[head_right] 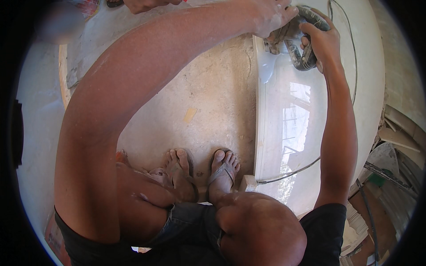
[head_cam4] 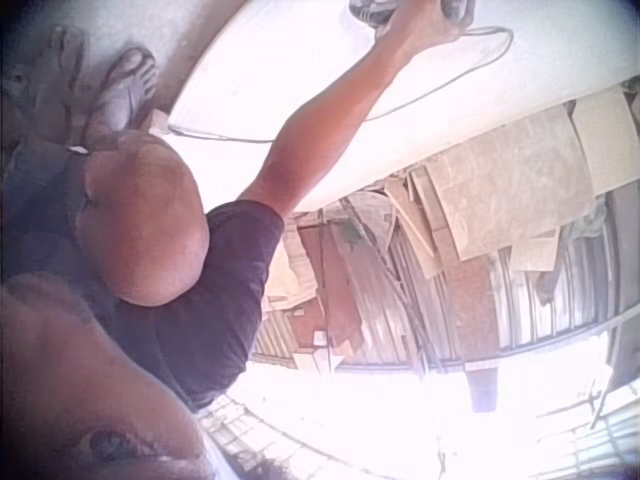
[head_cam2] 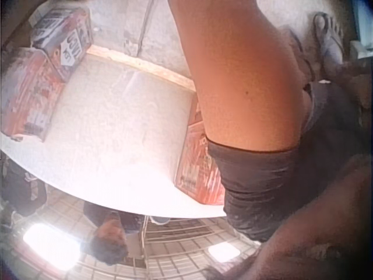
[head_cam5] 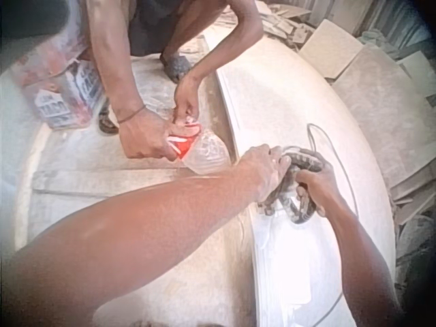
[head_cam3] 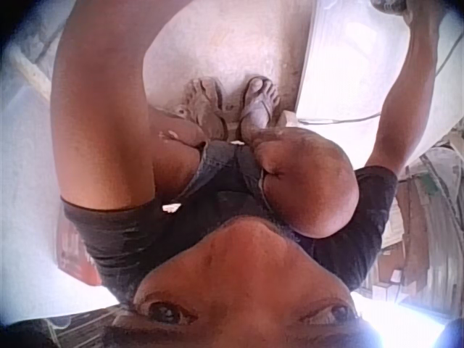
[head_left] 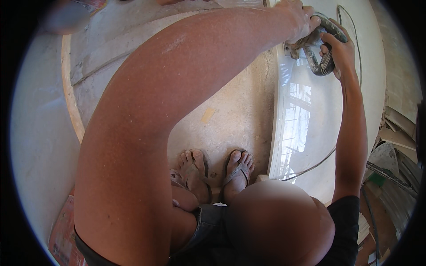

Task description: The person cuts a large tile slab using a power saw while another person pours water from a bottle onto the cutting line.

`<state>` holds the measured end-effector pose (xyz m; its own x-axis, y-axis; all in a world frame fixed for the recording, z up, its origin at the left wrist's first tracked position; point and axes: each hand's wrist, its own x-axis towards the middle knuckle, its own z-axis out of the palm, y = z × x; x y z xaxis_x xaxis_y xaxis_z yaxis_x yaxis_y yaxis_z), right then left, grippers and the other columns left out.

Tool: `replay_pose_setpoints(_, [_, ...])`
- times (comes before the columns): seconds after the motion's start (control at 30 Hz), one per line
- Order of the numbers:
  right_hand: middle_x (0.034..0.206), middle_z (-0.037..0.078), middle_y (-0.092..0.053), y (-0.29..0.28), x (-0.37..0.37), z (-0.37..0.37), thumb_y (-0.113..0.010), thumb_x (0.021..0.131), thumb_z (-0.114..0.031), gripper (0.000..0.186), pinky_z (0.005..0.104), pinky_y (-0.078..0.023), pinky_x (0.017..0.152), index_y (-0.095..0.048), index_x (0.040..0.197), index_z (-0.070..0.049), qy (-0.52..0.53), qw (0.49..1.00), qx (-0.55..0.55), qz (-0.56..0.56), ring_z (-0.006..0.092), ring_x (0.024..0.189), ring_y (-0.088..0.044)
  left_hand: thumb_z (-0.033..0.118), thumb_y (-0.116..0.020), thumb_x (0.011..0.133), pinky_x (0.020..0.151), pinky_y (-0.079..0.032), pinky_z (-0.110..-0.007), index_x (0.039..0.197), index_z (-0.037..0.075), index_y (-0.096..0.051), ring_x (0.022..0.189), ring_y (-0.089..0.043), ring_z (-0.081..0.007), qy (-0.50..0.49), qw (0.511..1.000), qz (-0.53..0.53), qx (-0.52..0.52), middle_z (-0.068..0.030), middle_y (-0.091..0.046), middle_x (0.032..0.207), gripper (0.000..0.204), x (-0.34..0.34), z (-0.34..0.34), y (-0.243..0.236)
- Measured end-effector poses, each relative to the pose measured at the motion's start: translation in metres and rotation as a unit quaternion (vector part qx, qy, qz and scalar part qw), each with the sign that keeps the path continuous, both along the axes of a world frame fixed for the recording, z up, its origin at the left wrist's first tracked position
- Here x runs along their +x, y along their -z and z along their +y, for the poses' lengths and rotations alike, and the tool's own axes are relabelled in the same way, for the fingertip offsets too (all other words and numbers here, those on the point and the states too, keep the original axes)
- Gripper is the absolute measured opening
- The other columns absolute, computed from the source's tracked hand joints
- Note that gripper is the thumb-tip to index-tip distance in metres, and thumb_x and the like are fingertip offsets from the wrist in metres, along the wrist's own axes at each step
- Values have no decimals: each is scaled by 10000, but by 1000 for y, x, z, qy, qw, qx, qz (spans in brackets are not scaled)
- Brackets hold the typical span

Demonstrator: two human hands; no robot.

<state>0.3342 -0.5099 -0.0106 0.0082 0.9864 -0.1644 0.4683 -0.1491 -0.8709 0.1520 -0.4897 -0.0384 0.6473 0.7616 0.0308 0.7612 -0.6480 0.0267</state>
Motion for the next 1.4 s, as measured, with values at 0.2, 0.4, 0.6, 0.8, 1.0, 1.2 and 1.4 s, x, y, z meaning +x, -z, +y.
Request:
replay_pose_setpoints(0.2, [940,55,-664,-2,1,-3,-668,872,-18,586,242,-515,568,-543,1444,-21,2,1000,3,-8,74,611,-553,228,-626,930,1027,-498,-385,1386,-12,-488,1218,-592,-310,1,1000,-1,-4,-192,-553,1367,532,1,-3,-2])
replay_pose_setpoints(0.4, [940,57,-663,0,2,-5,-666,871,-11,591,242,-514,568,-539,1448,-18,1,1000,4,-4,75,611,-552,227,-625,927,1018,-504,-390,1383,-10,-493,1213,-594,-311,-2,1000,-15,-1,-195,-551,1366,530,0,-8,-1])
replay_pose_setpoints(0.6, [935,59,-659,1,3,-8,-664,872,-7,595,245,-513,567,-531,1452,-14,1,1000,4,-3,76,609,-550,233,-612,935,1006,-510,-392,1363,-5,-506,1196,-602,-310,-1,1000,-19,-8,-189,-559,1346,501,1,-9,0])
replay_pose_setpoints(0.8, [930,61,-656,-1,2,-12,-664,874,-8,592,248,-513,563,-530,1451,-12,6,1000,3,-3,79,607,-552,216,-586,954,997,-512,-390,1358,8,-516,1184,-607,-302,0,1000,-17,-9,-179,-564,1335,460,3,-11,0])
replay_pose_setpoints(1.0, [917,61,-656,-2,3,-15,-664,877,-9,590,247,-512,562,-532,1451,-15,7,1000,1,6,78,603,-550,217,-586,955,1001,-506,-389,1358,16,-520,1186,-606,-295,0,1000,-18,5,-172,-566,1331,455,5,-14,3])
replay_pose_setpoints(1.2, [907,55,-656,-1,2,-19,-663,875,-5,583,241,-505,559,-542,1444,-15,7,1000,4,2,76,602,-546,226,-601,947,1009,-502,-384,1347,19,-527,1194,-604,-291,0,1000,-23,-1,-168,-567,1331,456,4,-17,2])
replay_pose_setpoints(1.4, [906,55,-656,-3,3,-22,-663,871,-2,576,243,-503,555,-549,1435,-14,13,1000,-1,-1,77,597,-544,229,-674,906,1008,-519,-399,1406,65,-502,1226,-605,-286,-11,999,-37,2,-149,-586,1340,554,10,-17,8])
